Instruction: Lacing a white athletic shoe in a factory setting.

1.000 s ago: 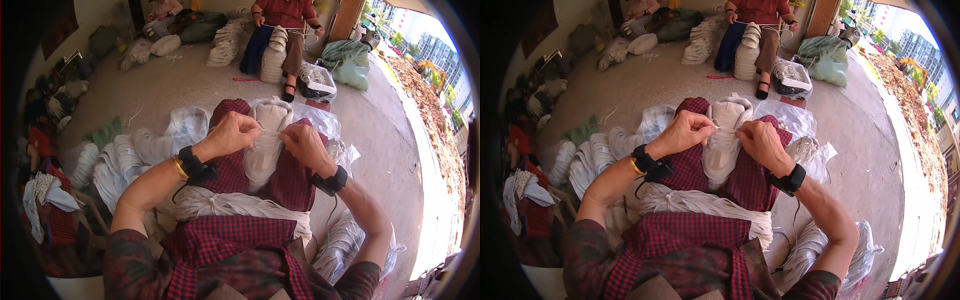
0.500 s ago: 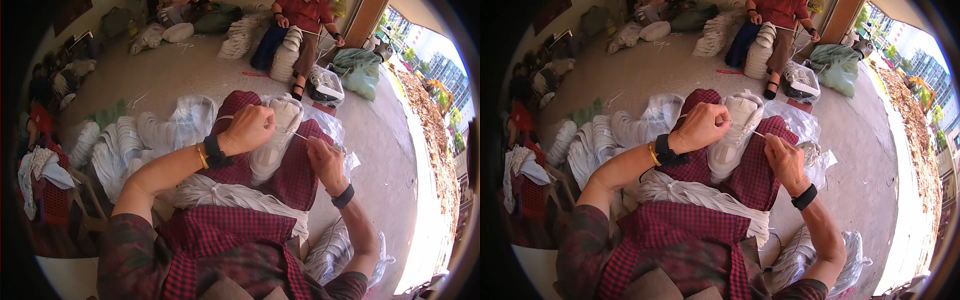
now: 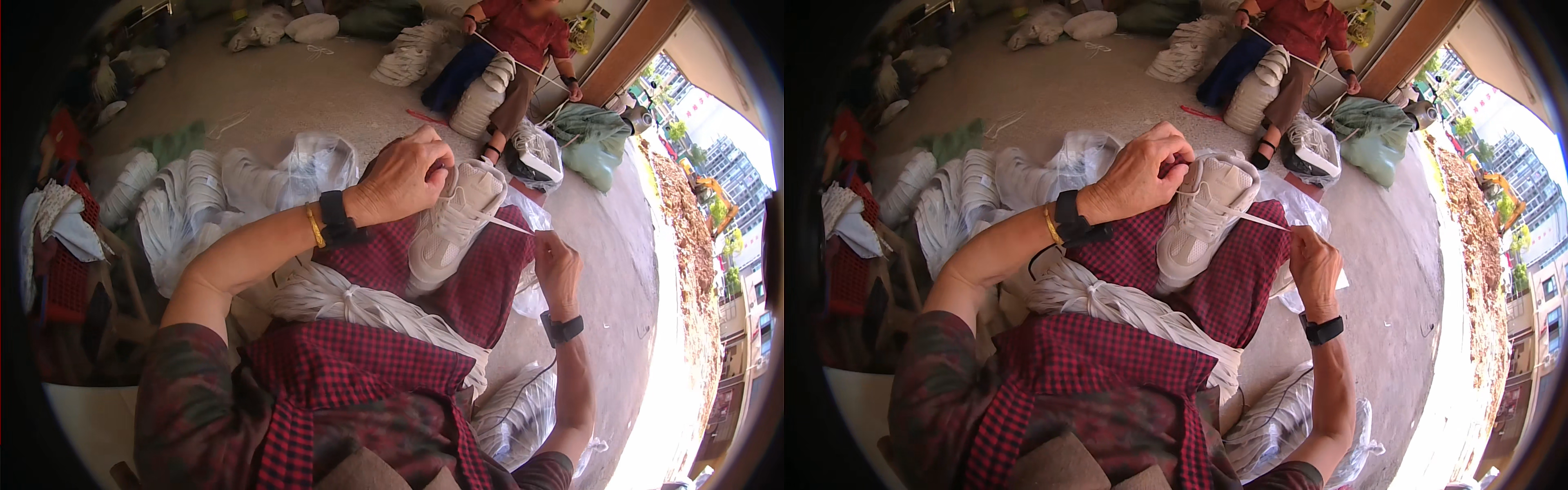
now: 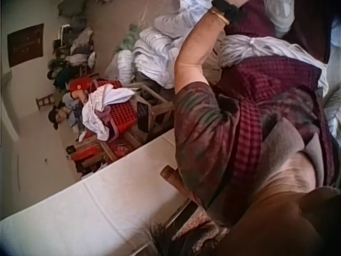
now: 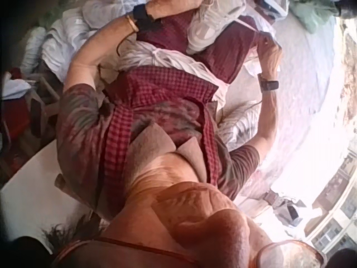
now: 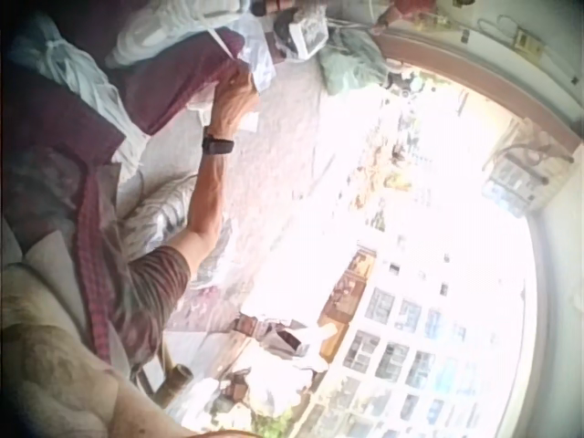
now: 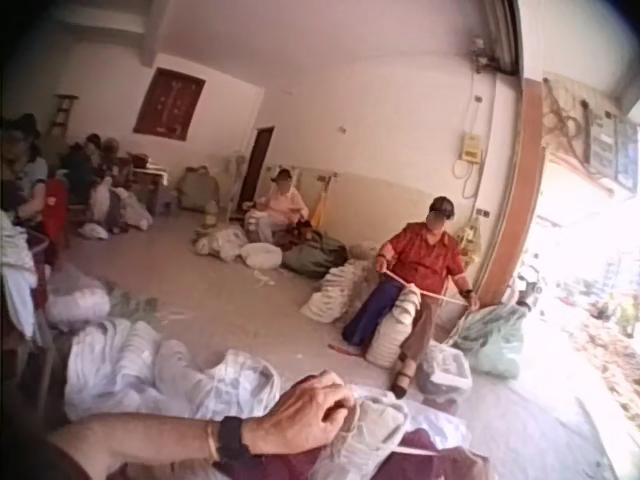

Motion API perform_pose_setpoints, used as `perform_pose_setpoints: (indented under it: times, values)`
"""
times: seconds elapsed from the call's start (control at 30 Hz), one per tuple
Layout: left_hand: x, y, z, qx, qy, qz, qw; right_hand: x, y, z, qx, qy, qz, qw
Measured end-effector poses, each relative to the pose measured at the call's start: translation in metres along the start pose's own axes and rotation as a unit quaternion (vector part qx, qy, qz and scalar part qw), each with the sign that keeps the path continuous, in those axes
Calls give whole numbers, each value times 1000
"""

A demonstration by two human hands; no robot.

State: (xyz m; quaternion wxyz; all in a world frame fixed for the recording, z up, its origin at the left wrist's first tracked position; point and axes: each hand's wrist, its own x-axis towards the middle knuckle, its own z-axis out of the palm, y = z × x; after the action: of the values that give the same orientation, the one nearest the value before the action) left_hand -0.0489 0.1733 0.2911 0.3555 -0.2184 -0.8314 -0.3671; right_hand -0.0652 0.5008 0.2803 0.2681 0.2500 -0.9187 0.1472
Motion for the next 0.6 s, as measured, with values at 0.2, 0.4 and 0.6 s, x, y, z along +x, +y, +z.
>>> perform_pose_setpoints:
  times: [0.2, 0.4, 0.6]
  values:
    - [-26, -7, 2, -13, -110, -50, 993, 17, -47, -1, 60, -9, -85, 995]
    - [-2, -26, -32, -66, -160, -82, 981, 31, -66, 23, 20, -54, -140, 989]
    - [-6, -44, -43, -24, -264, -56, 963, 29, -55, 14, 8, -71, -135, 988]
